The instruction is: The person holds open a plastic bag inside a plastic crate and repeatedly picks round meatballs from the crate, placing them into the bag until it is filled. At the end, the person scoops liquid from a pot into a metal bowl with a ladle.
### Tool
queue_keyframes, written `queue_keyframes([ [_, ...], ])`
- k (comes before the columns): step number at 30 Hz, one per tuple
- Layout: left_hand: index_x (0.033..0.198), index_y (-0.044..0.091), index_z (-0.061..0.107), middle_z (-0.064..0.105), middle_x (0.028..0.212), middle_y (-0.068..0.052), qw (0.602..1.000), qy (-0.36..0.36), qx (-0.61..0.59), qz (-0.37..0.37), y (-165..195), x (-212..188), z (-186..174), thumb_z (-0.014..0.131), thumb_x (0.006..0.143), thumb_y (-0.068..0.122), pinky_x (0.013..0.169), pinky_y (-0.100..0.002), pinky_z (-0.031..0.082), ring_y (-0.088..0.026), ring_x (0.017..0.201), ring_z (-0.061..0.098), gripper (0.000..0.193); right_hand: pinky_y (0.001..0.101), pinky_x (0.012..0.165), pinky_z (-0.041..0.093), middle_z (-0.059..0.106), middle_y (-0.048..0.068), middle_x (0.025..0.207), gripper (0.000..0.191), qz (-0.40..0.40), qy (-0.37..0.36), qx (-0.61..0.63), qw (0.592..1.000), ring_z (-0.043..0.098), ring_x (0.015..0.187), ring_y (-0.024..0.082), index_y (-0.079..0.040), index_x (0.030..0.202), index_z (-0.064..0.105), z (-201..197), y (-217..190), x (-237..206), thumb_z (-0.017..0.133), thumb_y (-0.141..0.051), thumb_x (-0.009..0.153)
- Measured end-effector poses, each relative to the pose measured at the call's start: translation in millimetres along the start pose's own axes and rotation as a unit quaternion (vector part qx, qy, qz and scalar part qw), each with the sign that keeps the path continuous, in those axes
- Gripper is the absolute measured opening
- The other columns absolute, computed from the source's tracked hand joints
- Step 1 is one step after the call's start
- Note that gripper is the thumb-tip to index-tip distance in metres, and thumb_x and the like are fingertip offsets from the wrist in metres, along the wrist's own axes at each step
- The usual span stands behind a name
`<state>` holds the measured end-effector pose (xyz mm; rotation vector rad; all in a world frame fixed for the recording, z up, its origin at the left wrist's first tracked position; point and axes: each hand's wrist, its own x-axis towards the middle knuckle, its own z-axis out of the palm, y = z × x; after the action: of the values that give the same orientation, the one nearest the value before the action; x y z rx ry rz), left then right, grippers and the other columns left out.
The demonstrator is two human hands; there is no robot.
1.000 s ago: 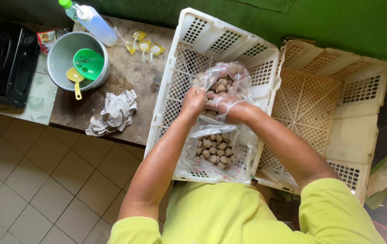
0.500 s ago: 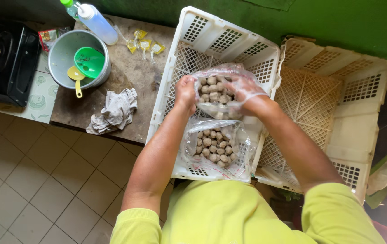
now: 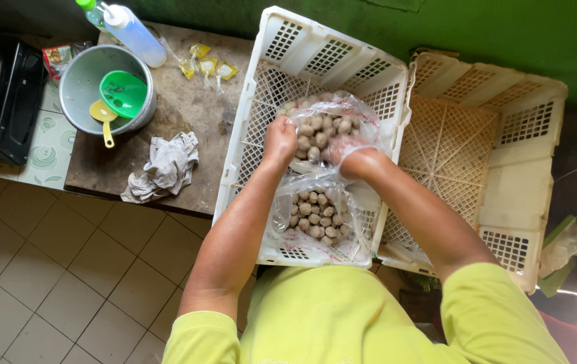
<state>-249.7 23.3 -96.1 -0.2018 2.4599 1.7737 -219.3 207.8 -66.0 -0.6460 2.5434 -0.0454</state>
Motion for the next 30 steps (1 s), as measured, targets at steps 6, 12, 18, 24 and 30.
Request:
queue_keyframes([
  [6, 0.091, 0.0, 0.062, 0.067, 0.084, -0.022, 0.995, 0.008, 0.076, 0.062, -6.8, 2.1, 1.3, 0.054, 0.099, 0.026, 0.074, -0.048, 0.049, -0.039, 0.079, 0.065, 0.029, 0.0442, 0.1, 0.054, 0.07, 0.01, 0.126, 0.068, 0.1, -0.007, 0.054, 0.994, 0.065, 0.12, 0.032, -0.031, 0.132, 0.07, -24.4, 9.7, 10.9, 0.072, -0.001, 0.071],
  [12, 0.09, 0.001, 0.064, 0.069, 0.085, -0.024, 0.994, 0.001, 0.078, 0.077, -2.4, 6.8, 2.1, 0.053, 0.099, 0.027, 0.075, -0.05, 0.049, -0.043, 0.083, 0.066, 0.03, 0.0599, 0.096, 0.043, 0.059, 0.03, 0.133, 0.071, 0.104, 0.267, 0.121, 0.951, 0.055, 0.117, 0.052, -0.008, 0.134, 0.063, -30.8, -17.2, 15.8, 0.085, -0.034, 0.071],
  [18, 0.099, 0.003, 0.067, 0.071, 0.095, -0.024, 0.991, 0.04, 0.07, 0.103, 4.1, 4.3, 1.7, 0.051, 0.098, 0.025, 0.082, -0.052, 0.052, -0.046, 0.092, 0.067, 0.027, 0.0512, 0.111, 0.037, 0.044, 0.031, 0.15, 0.077, -0.052, 0.225, 0.167, 0.959, 0.044, 0.132, 0.048, -0.001, 0.15, 0.046, -21.9, -45.1, 30.5, 0.073, -0.038, 0.088],
  [24, 0.105, 0.002, 0.064, 0.07, 0.102, -0.026, 0.979, 0.049, 0.171, 0.102, 4.6, 4.8, -3.8, 0.051, 0.099, 0.024, 0.084, -0.057, 0.05, -0.049, 0.098, 0.065, 0.026, 0.0445, 0.118, 0.038, 0.046, 0.02, 0.155, 0.072, 0.086, 0.169, 0.115, 0.975, 0.046, 0.142, 0.04, -0.016, 0.148, 0.052, -17.5, -2.4, 4.1, 0.067, -0.042, 0.083],
  [30, 0.106, 0.004, 0.064, 0.071, 0.102, -0.025, 0.974, 0.004, 0.215, 0.076, 2.9, 2.3, 1.9, 0.051, 0.097, 0.024, 0.085, -0.057, 0.05, -0.048, 0.098, 0.065, 0.026, 0.0563, 0.103, 0.036, 0.043, 0.044, 0.138, 0.078, 0.131, 0.3, 0.119, 0.937, 0.046, 0.127, 0.062, 0.001, 0.135, 0.059, -27.8, -16.7, 41.3, 0.07, -0.054, 0.08],
])
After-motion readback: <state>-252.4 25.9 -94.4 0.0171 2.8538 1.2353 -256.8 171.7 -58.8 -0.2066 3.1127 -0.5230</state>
